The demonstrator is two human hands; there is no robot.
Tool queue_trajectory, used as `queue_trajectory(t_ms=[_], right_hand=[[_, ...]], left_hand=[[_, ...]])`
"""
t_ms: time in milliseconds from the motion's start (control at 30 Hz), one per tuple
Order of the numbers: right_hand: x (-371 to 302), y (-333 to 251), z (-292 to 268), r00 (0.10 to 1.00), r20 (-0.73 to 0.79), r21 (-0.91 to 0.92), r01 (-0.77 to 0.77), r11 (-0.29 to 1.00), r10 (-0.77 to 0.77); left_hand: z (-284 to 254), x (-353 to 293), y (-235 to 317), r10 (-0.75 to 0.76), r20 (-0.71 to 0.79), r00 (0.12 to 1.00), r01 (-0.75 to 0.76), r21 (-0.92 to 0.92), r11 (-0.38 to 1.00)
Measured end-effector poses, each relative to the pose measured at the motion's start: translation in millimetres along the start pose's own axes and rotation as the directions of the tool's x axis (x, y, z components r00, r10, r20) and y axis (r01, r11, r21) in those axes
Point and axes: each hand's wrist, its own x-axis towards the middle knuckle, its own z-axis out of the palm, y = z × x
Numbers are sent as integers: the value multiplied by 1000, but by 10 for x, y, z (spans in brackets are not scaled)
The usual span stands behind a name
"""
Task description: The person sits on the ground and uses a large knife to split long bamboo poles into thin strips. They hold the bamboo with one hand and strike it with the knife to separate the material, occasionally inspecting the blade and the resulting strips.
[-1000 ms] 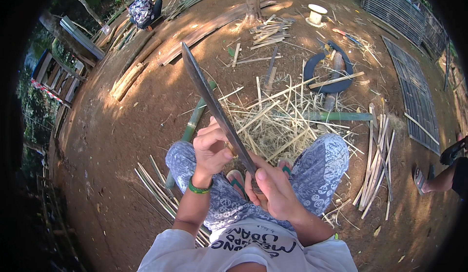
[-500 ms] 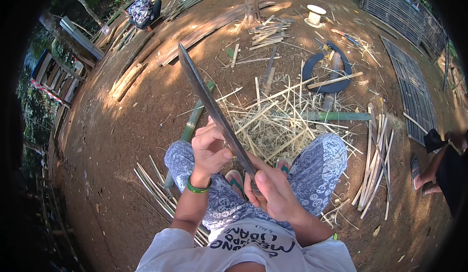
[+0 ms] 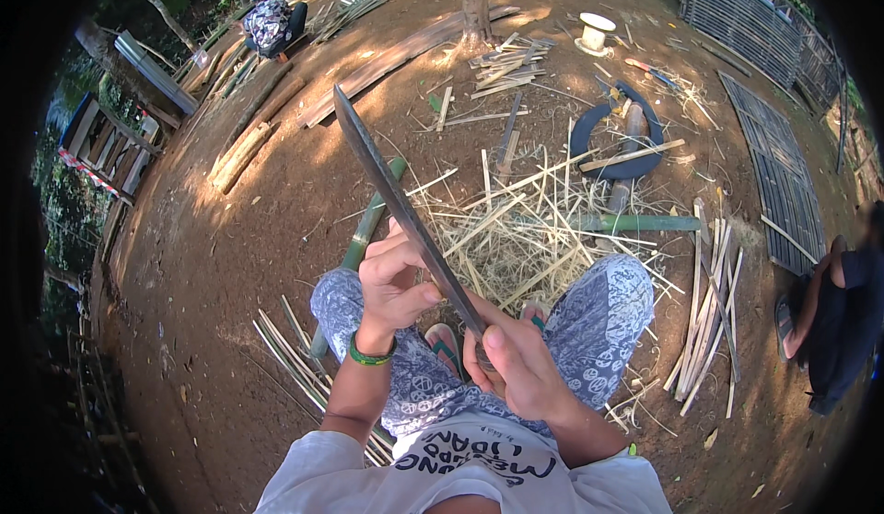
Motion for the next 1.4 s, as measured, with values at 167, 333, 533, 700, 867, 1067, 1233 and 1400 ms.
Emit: queue_trajectory(t_ms=[167,333,533,700,867,1067,1233,1400], right_hand=[[-6,0,-5,1000,-3,-13,5,1000,-5],[-18,17,-14,1000,-2,-27,12,1000,-12],[-6,15,-8,999,7,-36,47,998,-47],[-18,-3,-11,1000,10,-9,12,1000,-12],[-17,-17,-8,1000,7,-18,6,1000,-6],[-9,-25,-7,1000,7,-18,18,1000,-18],[-12,-31,-5,1000,4,-2,3,1000,-3],[-15,3,-8,1000,11,-42,24,999,-23]], left_hand=[[-11,34,17,20,10,1000,-20,13,1000],[-18,39,28,15,19,1000,-15,21,1000],[-3,16,46,-31,10,999,31,8,999],[-19,28,24,8,18,1000,-9,19,1000],[-23,44,32,22,19,1000,-23,28,999],[-28,44,39,13,29,1000,-14,31,999],[-31,51,44,19,30,999,-20,35,999],[-28,59,56,28,23,999,-29,34,999]])
